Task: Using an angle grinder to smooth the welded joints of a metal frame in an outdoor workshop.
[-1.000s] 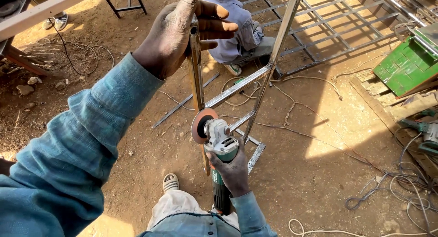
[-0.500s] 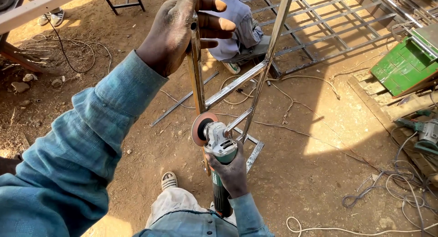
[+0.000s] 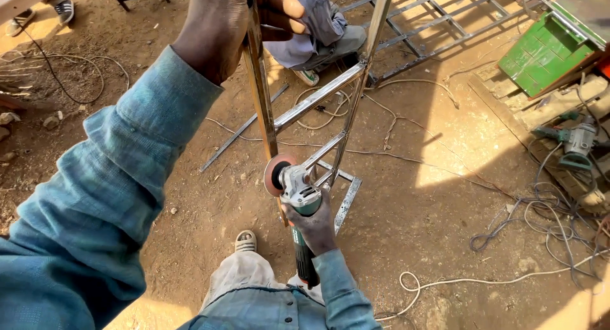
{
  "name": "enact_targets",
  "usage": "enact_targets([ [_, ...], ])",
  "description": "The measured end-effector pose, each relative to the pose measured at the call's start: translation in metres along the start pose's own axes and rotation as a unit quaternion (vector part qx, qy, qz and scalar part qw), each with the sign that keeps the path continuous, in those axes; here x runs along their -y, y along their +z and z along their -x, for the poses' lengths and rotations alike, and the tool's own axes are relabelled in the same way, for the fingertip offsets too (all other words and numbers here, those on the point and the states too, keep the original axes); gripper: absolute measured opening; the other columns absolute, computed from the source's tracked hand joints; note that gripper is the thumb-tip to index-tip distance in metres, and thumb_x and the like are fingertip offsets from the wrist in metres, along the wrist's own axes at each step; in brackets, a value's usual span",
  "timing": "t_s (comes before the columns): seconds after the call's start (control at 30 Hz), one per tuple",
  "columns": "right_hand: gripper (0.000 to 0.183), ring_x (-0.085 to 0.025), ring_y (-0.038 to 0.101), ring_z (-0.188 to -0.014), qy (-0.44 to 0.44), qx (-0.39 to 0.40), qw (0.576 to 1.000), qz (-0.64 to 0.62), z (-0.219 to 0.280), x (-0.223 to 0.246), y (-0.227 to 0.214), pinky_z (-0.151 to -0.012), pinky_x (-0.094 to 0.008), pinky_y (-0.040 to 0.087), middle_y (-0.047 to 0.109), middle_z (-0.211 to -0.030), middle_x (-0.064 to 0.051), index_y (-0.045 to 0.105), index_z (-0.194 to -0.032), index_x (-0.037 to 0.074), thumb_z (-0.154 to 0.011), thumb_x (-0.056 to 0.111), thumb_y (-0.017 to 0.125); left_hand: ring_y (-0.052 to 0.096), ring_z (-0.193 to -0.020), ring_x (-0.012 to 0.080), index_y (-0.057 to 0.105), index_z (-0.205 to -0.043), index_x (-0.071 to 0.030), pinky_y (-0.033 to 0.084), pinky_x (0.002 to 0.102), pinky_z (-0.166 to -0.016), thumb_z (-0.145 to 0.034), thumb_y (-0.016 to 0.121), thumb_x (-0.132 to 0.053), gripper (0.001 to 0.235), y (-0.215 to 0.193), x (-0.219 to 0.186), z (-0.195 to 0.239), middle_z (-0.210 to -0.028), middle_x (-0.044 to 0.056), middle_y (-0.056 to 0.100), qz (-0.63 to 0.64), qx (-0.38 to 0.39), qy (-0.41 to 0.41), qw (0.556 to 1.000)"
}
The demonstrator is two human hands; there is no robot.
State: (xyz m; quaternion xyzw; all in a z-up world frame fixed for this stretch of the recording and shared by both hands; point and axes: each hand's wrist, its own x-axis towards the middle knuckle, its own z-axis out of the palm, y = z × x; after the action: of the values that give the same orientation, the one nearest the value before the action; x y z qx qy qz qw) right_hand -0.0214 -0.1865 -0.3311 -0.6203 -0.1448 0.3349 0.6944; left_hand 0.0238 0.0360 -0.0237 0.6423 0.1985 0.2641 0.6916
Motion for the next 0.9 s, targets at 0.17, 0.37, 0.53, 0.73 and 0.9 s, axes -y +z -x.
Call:
enact_targets([
  [0.17, 0.059, -0.019, 0.074, -0.094, 0.049, -0.041, 0.997, -0.045, 0.000, -0.051, 0.017, -0.082, -0.030, 0.060, 0.077, -0.109, -0.011, 0.052, -0.118, 0.012, -0.073, 0.023, 0.088, 0.077, -0.066, 0.0284, 0.063, -0.095, 0.000, 0.074, 0.042, -0.065, -0.084, 0.038, -0.049, 0.056, -0.016, 0.003, -0.010, -0.078, 0.014, 0.073, 0.036, 0.022, -0.001, 0.999],
  [0.37, 0.067, -0.023, 0.075, -0.100, 0.053, -0.122, 0.991, -0.033, 0.016, -0.033, 0.060, -0.088, -0.034, 0.060, 0.077, -0.112, -0.010, 0.057, -0.125, 0.010, -0.070, 0.035, 0.085, 0.078, -0.071, 0.0239, 0.063, -0.090, -0.007, 0.067, 0.031, -0.065, -0.087, 0.044, -0.044, 0.041, -0.023, -0.008, -0.010, -0.081, 0.008, 0.065, 0.007, 0.104, -0.051, 0.993],
  [0.53, 0.070, -0.021, 0.070, -0.110, -0.015, -0.177, 0.983, -0.050, 0.013, -0.035, 0.090, -0.100, -0.032, 0.054, 0.073, -0.121, -0.010, 0.055, -0.133, 0.009, -0.074, 0.033, 0.084, 0.036, -0.031, 0.0153, 0.041, -0.067, -0.012, 0.033, 0.026, -0.031, -0.097, 0.046, -0.024, 0.033, -0.042, 0.026, -0.024, -0.048, 0.004, 0.032, 0.022, 0.209, 0.079, 0.974],
  [0.73, 0.063, -0.025, 0.073, -0.106, 0.002, -0.228, 0.966, -0.123, 0.011, -0.049, 0.114, -0.092, -0.036, 0.060, 0.075, -0.118, -0.012, 0.061, -0.127, 0.007, -0.074, 0.031, 0.084, 0.030, -0.042, 0.0098, 0.039, -0.083, -0.016, 0.034, 0.026, -0.040, -0.099, 0.055, -0.053, 0.044, -0.055, 0.051, -0.037, -0.060, -0.002, 0.029, 0.039, 0.272, 0.172, 0.946],
  [0.9, 0.065, -0.026, 0.073, -0.105, 0.032, -0.270, 0.947, -0.170, 0.005, -0.071, 0.121, -0.088, -0.037, 0.062, 0.075, -0.119, -0.013, 0.061, -0.128, 0.007, -0.072, 0.030, 0.084, 0.035, -0.040, 0.0131, 0.037, -0.067, -0.010, 0.033, 0.027, -0.039, -0.101, 0.060, -0.034, 0.048, -0.049, 0.052, -0.048, -0.056, 0.003, 0.030, 0.039, 0.211, 0.214, 0.953],
])
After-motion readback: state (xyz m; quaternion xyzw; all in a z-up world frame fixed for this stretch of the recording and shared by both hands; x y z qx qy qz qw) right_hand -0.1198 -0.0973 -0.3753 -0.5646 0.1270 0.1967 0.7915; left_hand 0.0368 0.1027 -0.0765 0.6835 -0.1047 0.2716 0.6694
